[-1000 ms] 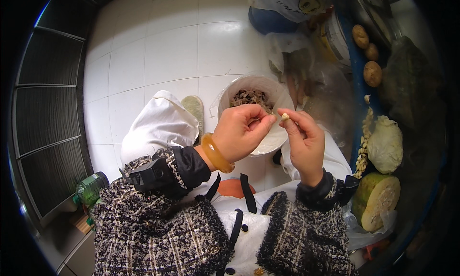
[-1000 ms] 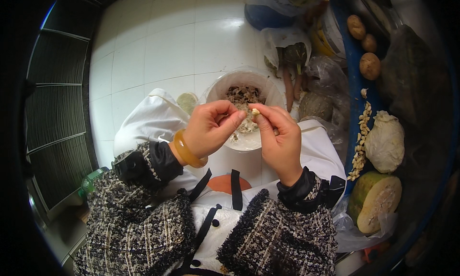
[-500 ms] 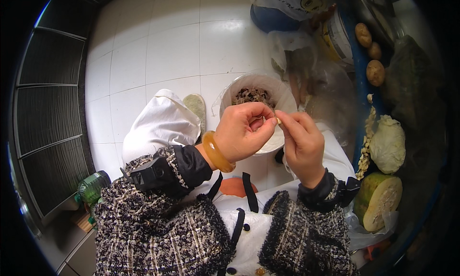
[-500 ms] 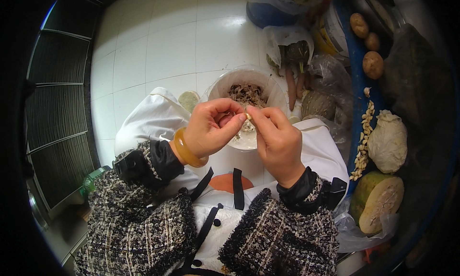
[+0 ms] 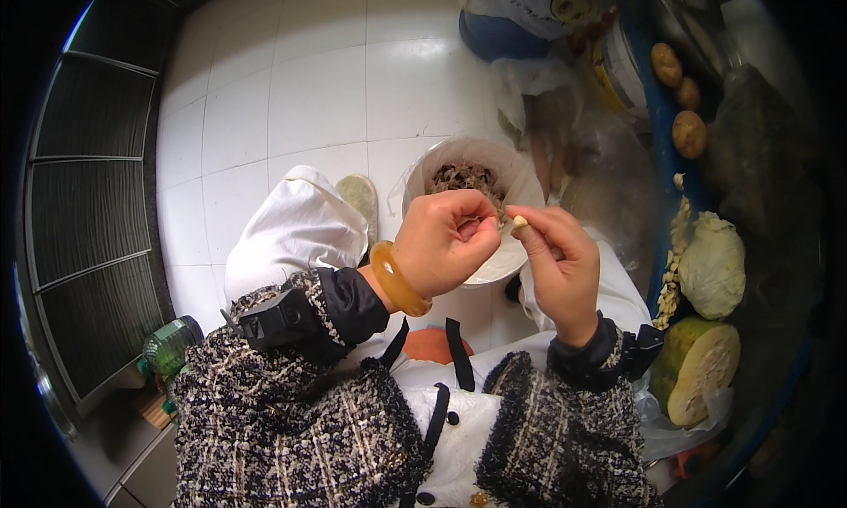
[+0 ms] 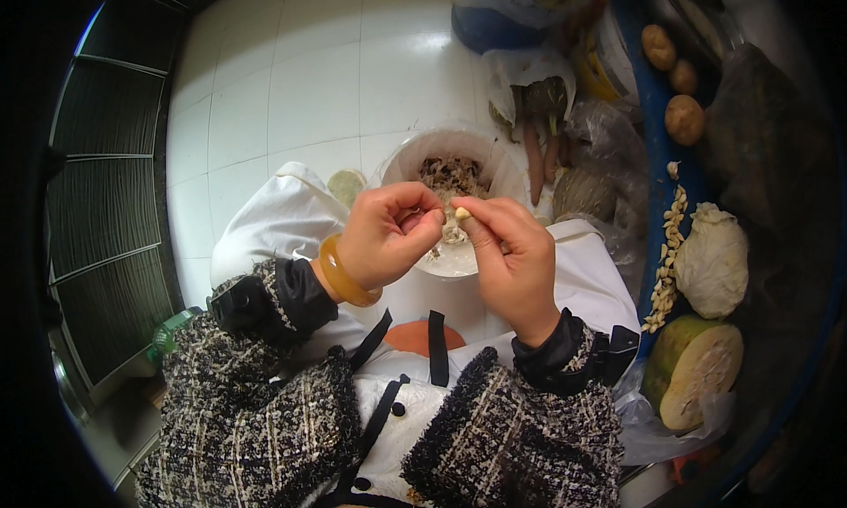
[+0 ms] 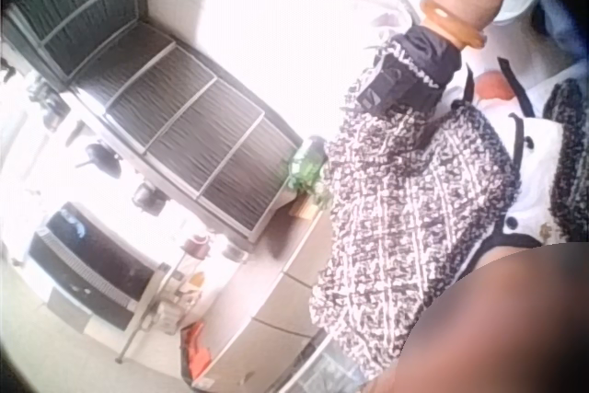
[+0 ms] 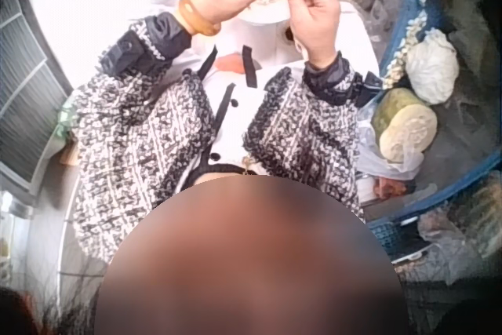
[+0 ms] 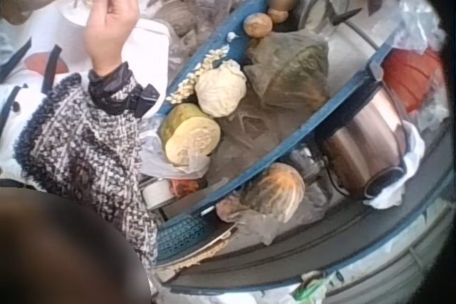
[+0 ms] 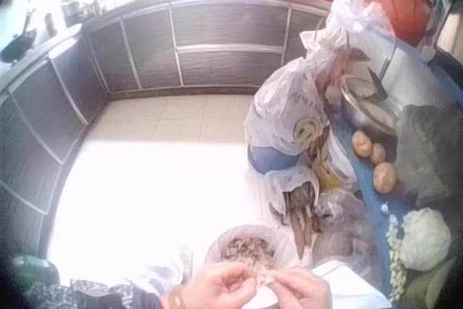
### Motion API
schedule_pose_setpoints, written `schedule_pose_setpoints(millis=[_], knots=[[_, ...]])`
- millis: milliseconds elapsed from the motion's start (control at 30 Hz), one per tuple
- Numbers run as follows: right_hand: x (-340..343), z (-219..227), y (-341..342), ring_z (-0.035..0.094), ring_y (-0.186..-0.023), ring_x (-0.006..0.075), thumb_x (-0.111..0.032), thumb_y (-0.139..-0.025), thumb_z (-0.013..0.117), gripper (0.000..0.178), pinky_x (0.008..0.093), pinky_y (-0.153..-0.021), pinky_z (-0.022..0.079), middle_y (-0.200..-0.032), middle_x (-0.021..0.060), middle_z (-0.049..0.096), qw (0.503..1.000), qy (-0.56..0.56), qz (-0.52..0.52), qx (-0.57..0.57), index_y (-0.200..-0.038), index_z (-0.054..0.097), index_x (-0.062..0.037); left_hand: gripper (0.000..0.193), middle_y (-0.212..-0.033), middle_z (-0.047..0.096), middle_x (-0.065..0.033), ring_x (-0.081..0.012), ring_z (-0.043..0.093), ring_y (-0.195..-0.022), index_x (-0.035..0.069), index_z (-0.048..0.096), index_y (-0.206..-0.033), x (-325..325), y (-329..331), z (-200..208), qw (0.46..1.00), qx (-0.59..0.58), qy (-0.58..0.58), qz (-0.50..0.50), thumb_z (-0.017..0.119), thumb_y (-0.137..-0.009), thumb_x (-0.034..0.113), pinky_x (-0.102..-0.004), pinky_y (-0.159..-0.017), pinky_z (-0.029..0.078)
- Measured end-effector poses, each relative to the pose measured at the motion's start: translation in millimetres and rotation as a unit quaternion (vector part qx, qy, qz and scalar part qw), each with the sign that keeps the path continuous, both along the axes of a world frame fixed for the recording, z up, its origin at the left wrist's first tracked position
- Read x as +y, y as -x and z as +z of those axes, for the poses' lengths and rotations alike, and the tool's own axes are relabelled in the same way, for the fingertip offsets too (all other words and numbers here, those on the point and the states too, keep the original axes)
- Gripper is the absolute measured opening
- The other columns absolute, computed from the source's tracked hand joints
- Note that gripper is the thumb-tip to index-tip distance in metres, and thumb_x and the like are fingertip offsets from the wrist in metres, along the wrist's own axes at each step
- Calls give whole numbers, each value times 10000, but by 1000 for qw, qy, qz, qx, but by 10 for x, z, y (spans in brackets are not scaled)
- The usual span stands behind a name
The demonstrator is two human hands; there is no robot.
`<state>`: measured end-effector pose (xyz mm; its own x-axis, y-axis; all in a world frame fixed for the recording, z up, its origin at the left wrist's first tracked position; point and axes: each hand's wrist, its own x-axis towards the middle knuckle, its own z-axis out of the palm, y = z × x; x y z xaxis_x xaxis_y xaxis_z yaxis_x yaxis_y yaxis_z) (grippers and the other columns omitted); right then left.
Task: The person sits on the floor and peels garlic cloves by hand, removing the skins and placing them into a white bucket. The peeled cloves are set aside on a nearby blue tray.
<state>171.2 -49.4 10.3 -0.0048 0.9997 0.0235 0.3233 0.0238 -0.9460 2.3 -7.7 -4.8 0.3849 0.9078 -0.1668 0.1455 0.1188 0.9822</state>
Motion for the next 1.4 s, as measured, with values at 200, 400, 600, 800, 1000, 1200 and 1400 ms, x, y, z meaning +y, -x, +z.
schedule_pose_setpoints(millis=[200,400,600,800,1000,1200,1400], knots=[[-5,49,-27,426,-527,-2,-134,-957,551,217,152,-451,317,-825,16,626,931,219,-44,287,-1126,628,-24,128,-543,493,-60,-81,449,-505,-13,613,-774,2,4,20,999,10,43,-12,584,-824,102,-258,-480,380],[7,62,-7,377,-486,-16,-141,-967,533,231,135,-411,271,-809,18,622,916,213,-40,336,-1167,586,-39,134,-557,520,-45,-63,452,-523,-10,628,-832,-12,-11,19,999,-43,32,11,565,-854,106,-243,-488,383],[2,74,-23,380,-490,-16,-140,-966,532,206,135,-409,275,-824,25,620,893,226,-41,386,-1135,580,-32,127,-557,493,-18,-41,429,-537,-11,631,-834,-3,17,10,996,-45,71,-13,582,-855,105,-228,-493,363],[-7,11,-25,390,-498,-20,-146,-956,554,194,138,-403,271,-855,30,628,890,222,-49,396,-1089,599,-13,126,-555,451,31,-26,374,-531,-3,623,-851,-19,-31,10,993,-99,60,-8,608,-855,122,-218,-485,329],[-8,11,-27,425,-511,-16,-133,-935,588,196,138,-406,281,-831,35,640,880,244,-53,404,-1087,606,-11,111,-530,387,64,-10,336,-518,11,624,-834,-18,22,41,990,-85,98,-57,617,-821,121,-209,-476,288],[-5,23,-10,444,-518,-14,-121,-912,619,171,134,-410,290,-831,33,652,893,244,-63,373,-1045,629,-16,98,-527,363,71,-15,320,-509,17,625,-826,-14,4,35,989,-93,103,-41,634,-801,112,-208,-473,277],[2,47,4,456,-544,-14,-106,-899,633,163,135,-429,306,-858,28,659,899,246,-69,357,-1036,635,-18,95,-541,372,75,-10,326,-519,3,619,-848,-9,16,53,997,-40,54,-41,646,-811,86,-201,-472,279]])
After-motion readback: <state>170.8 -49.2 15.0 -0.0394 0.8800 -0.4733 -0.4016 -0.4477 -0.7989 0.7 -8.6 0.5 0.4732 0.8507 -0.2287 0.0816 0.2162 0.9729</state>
